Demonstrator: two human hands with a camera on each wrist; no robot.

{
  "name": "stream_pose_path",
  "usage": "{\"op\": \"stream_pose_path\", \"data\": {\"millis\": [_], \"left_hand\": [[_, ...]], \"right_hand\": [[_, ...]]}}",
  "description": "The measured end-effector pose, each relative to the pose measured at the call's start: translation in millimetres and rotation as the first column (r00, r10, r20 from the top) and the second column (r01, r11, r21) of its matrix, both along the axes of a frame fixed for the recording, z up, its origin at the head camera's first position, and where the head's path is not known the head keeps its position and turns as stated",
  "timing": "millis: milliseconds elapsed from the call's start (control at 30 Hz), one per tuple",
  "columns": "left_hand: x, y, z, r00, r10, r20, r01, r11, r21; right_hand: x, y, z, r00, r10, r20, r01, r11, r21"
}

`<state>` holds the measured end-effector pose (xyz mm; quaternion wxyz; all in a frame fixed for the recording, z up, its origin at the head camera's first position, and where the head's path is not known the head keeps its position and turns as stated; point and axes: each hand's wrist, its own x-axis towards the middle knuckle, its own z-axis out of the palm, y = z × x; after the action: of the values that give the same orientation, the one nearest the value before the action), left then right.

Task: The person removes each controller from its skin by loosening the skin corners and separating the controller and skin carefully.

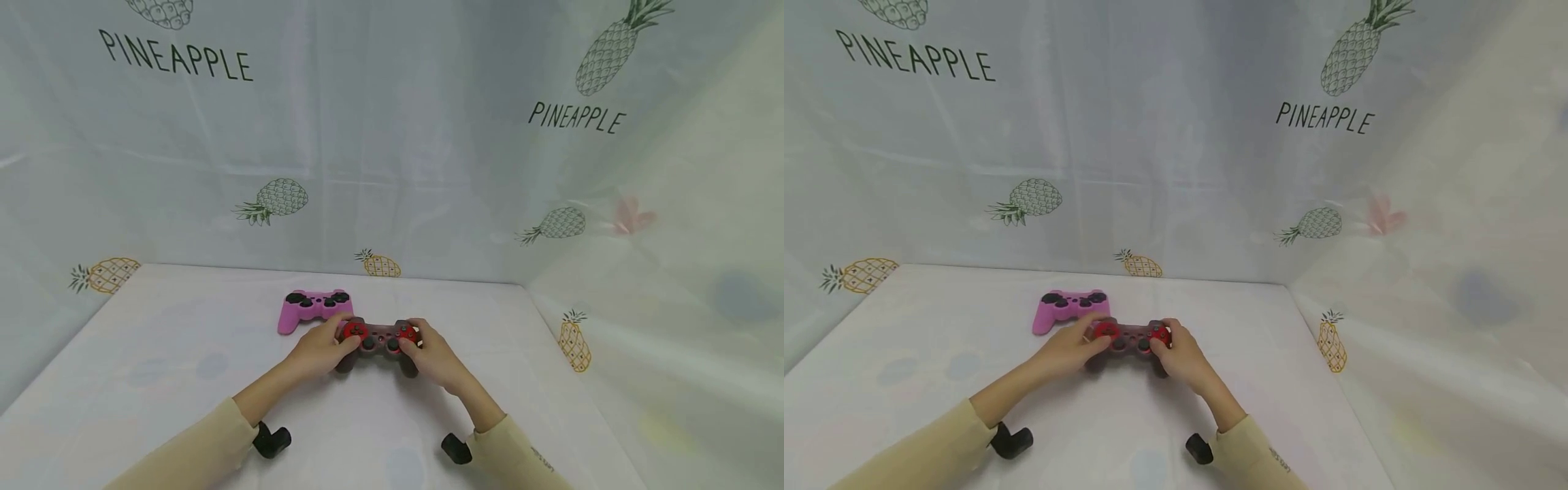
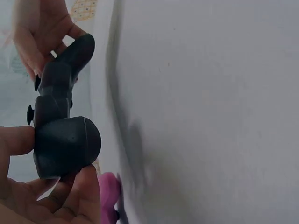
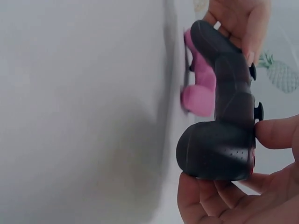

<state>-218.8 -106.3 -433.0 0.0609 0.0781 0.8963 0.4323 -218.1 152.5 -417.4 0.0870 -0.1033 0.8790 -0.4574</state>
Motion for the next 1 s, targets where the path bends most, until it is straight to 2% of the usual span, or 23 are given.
{"op": "stream_pose_path", "data": {"millis": [167, 433, 733, 1000], "left_hand": [[10.3, -15, 3.1, 0.999, 0.019, -0.041, -0.02, 1.0, -0.009], [31.8, -35, 1.4, 0.998, 0.032, -0.05, -0.029, 0.998, 0.05], [42.6, -46, -7.0, 0.997, 0.027, -0.077, -0.02, 0.995, 0.093], [49.2, -48, -3.4, 0.995, 0.024, -0.092, -0.013, 0.994, 0.112]], "right_hand": [[7.4, -16, 0.3, 0.999, 0.035, -0.017, -0.035, 0.999, -0.024], [18.2, -30, -2.2, 0.996, 0.076, -0.044, -0.077, 0.996, -0.039], [25.4, -35, -5.7, 0.994, 0.082, -0.076, -0.084, 0.996, -0.025], [28.5, -38, -5.2, 0.992, 0.059, -0.116, -0.061, 0.998, -0.011]]}}
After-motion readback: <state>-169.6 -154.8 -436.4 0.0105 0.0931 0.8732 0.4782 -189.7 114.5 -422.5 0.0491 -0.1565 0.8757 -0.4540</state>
